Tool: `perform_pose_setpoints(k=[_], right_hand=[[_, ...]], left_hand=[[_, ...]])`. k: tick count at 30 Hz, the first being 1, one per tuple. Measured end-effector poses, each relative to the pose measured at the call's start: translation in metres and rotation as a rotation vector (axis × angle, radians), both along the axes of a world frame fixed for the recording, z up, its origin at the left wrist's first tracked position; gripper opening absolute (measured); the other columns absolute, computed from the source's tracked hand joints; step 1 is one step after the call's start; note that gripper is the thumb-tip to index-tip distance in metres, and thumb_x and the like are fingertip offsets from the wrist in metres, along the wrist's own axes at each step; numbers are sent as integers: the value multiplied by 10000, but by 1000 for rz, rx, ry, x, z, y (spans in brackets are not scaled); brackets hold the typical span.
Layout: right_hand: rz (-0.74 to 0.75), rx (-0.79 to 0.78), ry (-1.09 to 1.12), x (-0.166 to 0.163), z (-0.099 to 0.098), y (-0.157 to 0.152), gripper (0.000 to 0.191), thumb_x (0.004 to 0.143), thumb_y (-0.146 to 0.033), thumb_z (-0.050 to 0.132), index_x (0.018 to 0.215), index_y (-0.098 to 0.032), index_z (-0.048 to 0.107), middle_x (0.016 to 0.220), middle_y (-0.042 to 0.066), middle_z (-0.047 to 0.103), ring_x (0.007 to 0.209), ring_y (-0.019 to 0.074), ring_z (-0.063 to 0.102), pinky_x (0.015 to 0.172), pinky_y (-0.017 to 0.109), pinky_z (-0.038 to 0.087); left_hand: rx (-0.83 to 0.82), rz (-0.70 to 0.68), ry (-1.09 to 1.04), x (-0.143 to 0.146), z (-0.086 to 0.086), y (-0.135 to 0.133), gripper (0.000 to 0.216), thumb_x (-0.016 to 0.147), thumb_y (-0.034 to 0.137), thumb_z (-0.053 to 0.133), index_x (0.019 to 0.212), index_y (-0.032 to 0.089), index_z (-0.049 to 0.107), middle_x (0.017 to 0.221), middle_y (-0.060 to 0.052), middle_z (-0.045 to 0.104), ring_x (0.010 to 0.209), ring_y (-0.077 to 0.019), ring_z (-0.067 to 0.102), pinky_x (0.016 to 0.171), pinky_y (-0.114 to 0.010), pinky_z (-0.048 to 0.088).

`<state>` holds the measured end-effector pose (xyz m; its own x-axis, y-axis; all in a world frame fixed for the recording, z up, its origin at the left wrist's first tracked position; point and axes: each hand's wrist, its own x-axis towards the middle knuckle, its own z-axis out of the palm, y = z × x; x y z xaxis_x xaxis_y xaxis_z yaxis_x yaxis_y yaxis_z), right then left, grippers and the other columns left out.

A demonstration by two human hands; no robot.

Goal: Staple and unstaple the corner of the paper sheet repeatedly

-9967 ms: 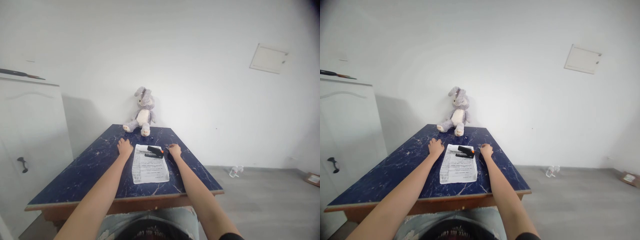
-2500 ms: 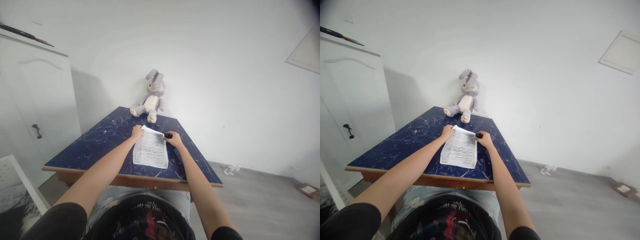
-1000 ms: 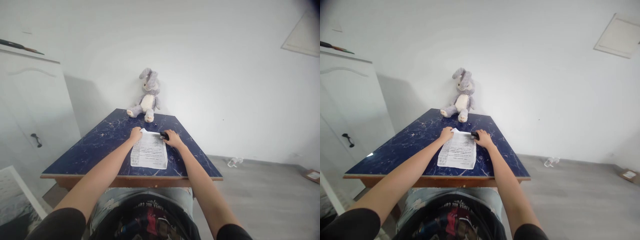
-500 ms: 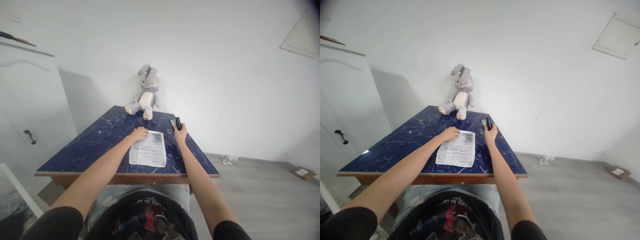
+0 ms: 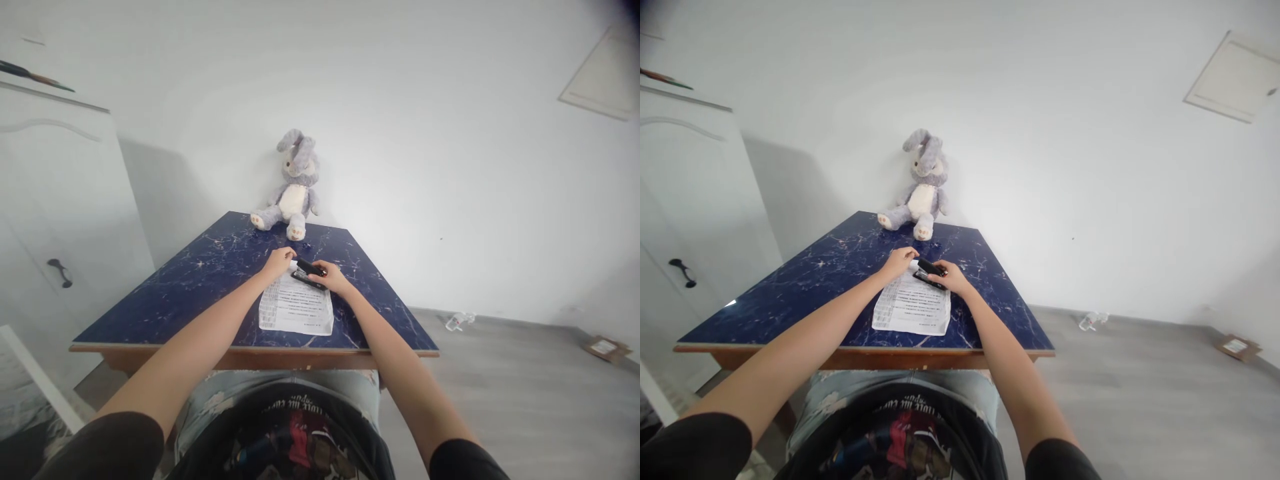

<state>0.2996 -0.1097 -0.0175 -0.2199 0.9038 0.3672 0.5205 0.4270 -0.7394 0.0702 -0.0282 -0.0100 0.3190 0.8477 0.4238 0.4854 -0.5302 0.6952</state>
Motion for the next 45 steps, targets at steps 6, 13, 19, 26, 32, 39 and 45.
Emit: perform_pose_setpoints(k=[6,13,19,26,32,39,45], right_hand=[[246,-375,439,22,6,-4,522,734,-463,842,1164,-187,734,1186,105,742,1039,247,681,923,360,518],[311,-498,561,29,-1,-3,535,685,-349,900,1170,-185,746,1166,105,759,1028,239,693,938,368,524],[282,-511,586,28,-2,-1,556,635,-331,925,1140,-179,749,1138,102,761,993,226,686,918,356,525],[212,-462,528,27,-7,1,531,660,-426,918,1096,-172,752,1005,76,761,875,200,684,854,338,529],[232,-171,153,13,-1,-3,534,788,-475,819,1219,-177,719,1155,71,737,1020,229,670,933,342,499],[52,74,-304,6,0,1,470,832,-334,720,1267,-156,701,1082,67,746,901,217,651,865,330,472],[28,129,-307,5,-6,3,458,836,-313,706,1268,-163,702,1037,58,750,860,205,645,827,311,468]], left_hand=[[3,-75,-65,3,-3,-2,300,962,225,468,979,192,766,1048,-67,780,1026,-208,705,990,-300,497],[-340,-132,-326,12,-14,4,323,979,347,490,900,157,739,987,-106,786,954,-208,736,912,-315,547],[-540,-85,-524,12,-15,5,524,1029,547,447,860,129,713,980,-178,788,945,-215,755,901,-314,569],[-500,-51,-441,9,-14,6,546,1045,536,405,862,125,716,969,-163,787,924,-213,759,901,-328,567],[-513,-67,-484,8,-11,3,480,1054,445,408,871,126,717,1009,-170,786,919,-207,757,894,-319,563],[-543,-61,-523,7,-5,-1,522,1055,499,395,885,117,707,1081,-194,779,969,-218,753,877,-316,568],[-588,-141,-595,8,-4,-2,548,1031,581,442,898,117,701,1117,-198,769,968,-216,737,881,-313,554]])
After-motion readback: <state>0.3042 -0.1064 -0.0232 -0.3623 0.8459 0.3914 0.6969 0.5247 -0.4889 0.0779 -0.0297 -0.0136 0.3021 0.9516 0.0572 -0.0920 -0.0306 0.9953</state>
